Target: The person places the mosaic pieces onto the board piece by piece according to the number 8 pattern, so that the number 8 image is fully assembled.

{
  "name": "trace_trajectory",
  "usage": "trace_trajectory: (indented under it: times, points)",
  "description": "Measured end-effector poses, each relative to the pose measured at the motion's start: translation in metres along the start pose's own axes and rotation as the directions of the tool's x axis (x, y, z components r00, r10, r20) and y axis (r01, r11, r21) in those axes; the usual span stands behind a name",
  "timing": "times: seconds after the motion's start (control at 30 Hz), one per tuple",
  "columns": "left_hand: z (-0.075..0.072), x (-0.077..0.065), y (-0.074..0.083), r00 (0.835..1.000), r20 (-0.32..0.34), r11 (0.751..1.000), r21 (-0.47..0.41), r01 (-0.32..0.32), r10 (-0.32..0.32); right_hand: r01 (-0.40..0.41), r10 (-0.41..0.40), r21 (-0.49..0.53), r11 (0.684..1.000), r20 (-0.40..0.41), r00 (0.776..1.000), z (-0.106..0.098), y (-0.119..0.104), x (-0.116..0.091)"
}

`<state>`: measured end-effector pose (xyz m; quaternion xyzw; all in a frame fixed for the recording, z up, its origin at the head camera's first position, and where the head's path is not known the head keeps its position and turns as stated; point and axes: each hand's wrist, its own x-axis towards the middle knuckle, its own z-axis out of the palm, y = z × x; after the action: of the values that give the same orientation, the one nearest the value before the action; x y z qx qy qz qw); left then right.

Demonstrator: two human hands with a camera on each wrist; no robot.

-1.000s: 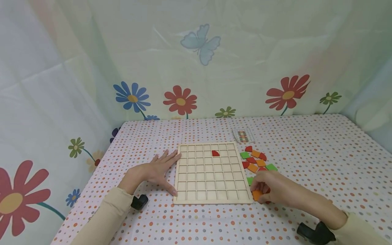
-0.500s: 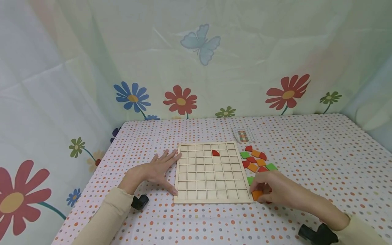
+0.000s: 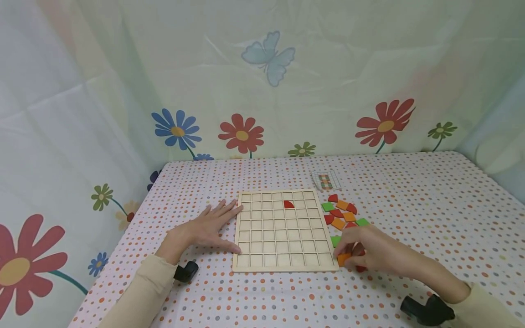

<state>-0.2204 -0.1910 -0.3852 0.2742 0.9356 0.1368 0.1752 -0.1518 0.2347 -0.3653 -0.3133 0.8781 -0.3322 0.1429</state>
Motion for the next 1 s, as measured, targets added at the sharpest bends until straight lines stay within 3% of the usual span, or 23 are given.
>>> trace_trajectory:
  times: [0.23, 0.47, 0.63, 0.77, 1.0]
  points:
    - [0.001, -0.001, -0.001, 1.0, -0.026, 1.0, 0.021, -0.011, 0.011, -0.004, 0.004, -0.009, 1.0, 0.001, 1.0, -0.007, -0.004, 0.0]
    - [0.002, -0.002, -0.003, 0.999, -0.032, 0.999, 0.02, -0.031, 0.031, 0.032, -0.037, -0.079, 0.996, -0.07, 0.997, -0.017, -0.013, 0.017]
    - [0.002, -0.002, -0.004, 0.999, -0.032, 1.0, 0.005, -0.03, 0.031, 0.102, -0.113, -0.092, 0.991, -0.122, 0.986, -0.022, -0.018, 0.046]
    - [0.002, -0.002, -0.004, 1.0, -0.022, 1.0, -0.003, -0.016, 0.016, 0.105, -0.122, -0.11, 0.988, -0.161, 0.979, -0.024, -0.018, 0.075]
    - [0.001, 0.0, -0.001, 1.0, -0.008, 1.0, -0.004, -0.019, 0.019, 0.105, -0.113, -0.053, 0.993, -0.184, 0.976, -0.016, -0.007, 0.12]
